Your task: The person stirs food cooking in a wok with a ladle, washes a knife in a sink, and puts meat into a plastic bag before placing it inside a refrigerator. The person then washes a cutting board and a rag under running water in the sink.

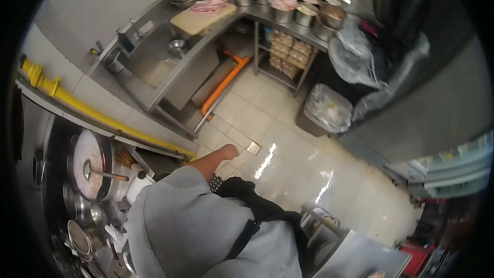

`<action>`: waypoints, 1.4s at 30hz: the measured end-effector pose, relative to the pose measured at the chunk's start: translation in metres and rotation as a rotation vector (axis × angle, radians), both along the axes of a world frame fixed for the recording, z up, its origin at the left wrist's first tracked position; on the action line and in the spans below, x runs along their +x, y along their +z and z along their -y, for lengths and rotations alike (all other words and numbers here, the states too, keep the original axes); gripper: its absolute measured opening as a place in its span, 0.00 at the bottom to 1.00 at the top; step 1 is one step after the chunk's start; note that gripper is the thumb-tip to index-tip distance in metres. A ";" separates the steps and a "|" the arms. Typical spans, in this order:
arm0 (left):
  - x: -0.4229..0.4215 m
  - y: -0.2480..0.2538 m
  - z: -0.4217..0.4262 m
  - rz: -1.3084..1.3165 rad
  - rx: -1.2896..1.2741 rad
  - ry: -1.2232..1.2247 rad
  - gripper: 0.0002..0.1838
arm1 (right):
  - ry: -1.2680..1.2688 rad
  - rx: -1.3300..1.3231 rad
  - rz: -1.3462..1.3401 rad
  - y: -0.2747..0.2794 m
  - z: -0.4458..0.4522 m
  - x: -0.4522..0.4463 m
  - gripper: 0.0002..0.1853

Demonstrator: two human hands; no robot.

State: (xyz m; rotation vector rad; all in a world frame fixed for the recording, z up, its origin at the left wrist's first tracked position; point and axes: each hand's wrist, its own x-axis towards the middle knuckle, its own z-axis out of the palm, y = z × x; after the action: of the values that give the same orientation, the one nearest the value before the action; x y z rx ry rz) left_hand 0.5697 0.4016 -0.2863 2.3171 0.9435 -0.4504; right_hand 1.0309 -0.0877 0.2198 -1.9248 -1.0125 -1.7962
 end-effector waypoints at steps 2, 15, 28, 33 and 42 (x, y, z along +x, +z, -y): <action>-0.005 0.008 -0.017 0.059 -0.019 0.169 0.23 | 0.026 -0.035 -0.134 -0.024 -0.061 0.029 0.26; -0.095 0.133 -0.111 0.590 -0.284 1.131 0.19 | 0.459 -0.361 -0.990 -0.116 -0.420 0.018 0.25; -0.168 0.222 -0.179 0.736 -0.143 1.792 0.16 | 1.014 -0.949 -1.348 -0.198 -0.884 -0.119 0.19; -0.170 0.284 -0.235 1.167 -0.384 1.905 0.19 | 1.262 -1.666 -1.174 -0.225 -0.972 -0.266 0.24; -0.298 0.307 -0.518 1.060 -0.463 1.684 0.22 | 0.831 -1.850 -1.393 -0.357 -0.918 -0.249 0.25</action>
State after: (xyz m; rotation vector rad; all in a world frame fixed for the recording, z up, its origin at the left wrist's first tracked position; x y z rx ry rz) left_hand 0.2721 0.9198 0.0207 0.5175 1.4708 1.0115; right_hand 0.7824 0.8307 -0.1370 -1.8020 -2.2271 1.4505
